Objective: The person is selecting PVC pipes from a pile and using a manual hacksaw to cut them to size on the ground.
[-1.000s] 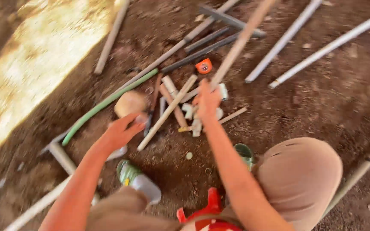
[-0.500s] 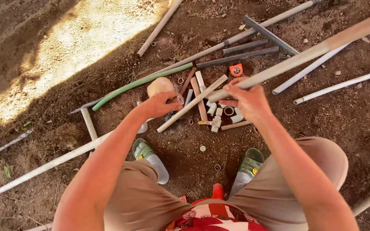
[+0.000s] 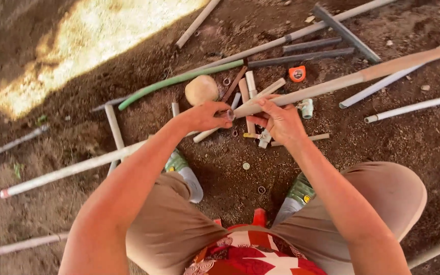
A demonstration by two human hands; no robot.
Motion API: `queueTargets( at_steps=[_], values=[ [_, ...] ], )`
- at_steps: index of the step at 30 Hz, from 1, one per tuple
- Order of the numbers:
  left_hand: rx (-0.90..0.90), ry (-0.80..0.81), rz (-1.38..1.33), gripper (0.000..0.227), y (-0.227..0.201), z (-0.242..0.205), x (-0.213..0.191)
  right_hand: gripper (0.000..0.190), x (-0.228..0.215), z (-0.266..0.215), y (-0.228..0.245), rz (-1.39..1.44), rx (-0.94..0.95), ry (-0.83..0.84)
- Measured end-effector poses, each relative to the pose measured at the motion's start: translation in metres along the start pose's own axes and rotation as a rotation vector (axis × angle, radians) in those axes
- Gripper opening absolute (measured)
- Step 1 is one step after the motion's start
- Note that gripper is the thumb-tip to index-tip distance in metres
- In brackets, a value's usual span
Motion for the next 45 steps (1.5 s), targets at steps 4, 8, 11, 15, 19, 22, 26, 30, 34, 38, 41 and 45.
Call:
queueTargets(
  at_steps=[4, 8, 11, 15, 19, 22, 26, 30, 34, 38, 41, 45],
  values=[
    [0.017, -0.02, 0.052, 0.047, 0.021, 0.017, 0.007, 0.019, -0.008, 0.009, -0.013, -0.033, -0.013, 0.008],
    [0.023, -0.008, 0.071, 0.046, 0.013, 0.011, 0.004, 0.018, -0.019, 0.016, -0.021, -0.054, -0.03, 0.007],
    [0.031, -0.023, 0.068, 0.049, 0.015, 0.015, -0.002, 0.017, -0.022, 0.02, -0.023, -0.045, -0.029, 0.016],
    [0.092, -0.03, 0.104, 0.046, 0.013, 0.013, 0.003, 0.018, -0.016, 0.018, -0.023, -0.058, -0.027, 0.012],
    [0.09, -0.047, 0.117, 0.046, 0.019, 0.024, 0.006, 0.018, -0.013, 0.017, -0.021, -0.058, -0.021, 0.011],
    [0.054, -0.052, 0.126, 0.045, 0.024, 0.03, 0.011, 0.017, -0.005, 0.012, -0.022, -0.057, -0.008, -0.005],
    [0.042, -0.076, 0.158, 0.043, 0.024, 0.029, 0.012, 0.016, -0.003, 0.009, -0.025, -0.052, -0.007, -0.018],
    [0.057, -0.12, 0.162, 0.038, 0.03, 0.041, 0.025, 0.015, 0.005, 0.006, -0.049, -0.066, -0.001, -0.006],
    [0.06, -0.066, 0.126, 0.032, 0.029, 0.049, 0.035, 0.04, 0.007, 0.001, -0.07, -0.209, 0.025, -0.019],
    [0.043, 0.011, 0.03, 0.044, 0.014, 0.023, 0.016, 0.068, 0.014, -0.008, -0.045, -0.22, 0.032, 0.001],
    [0.019, 0.036, 0.047, 0.045, 0.012, 0.014, 0.004, 0.056, -0.026, 0.015, -0.019, -0.065, -0.024, -0.045],
    [0.016, 0.037, 0.0, 0.04, 0.015, 0.006, -0.016, 0.048, -0.044, 0.012, 0.033, -0.036, -0.098, -0.1]
  ],
)
Point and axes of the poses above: each hand's wrist, its own z-axis towards the middle knuckle, its own x-axis out of the palm, y = z × x, the point moved 1 cm from there along z, towards the middle knuckle, and after that the axes turned 9 degrees about y, right-handed, at the moved point
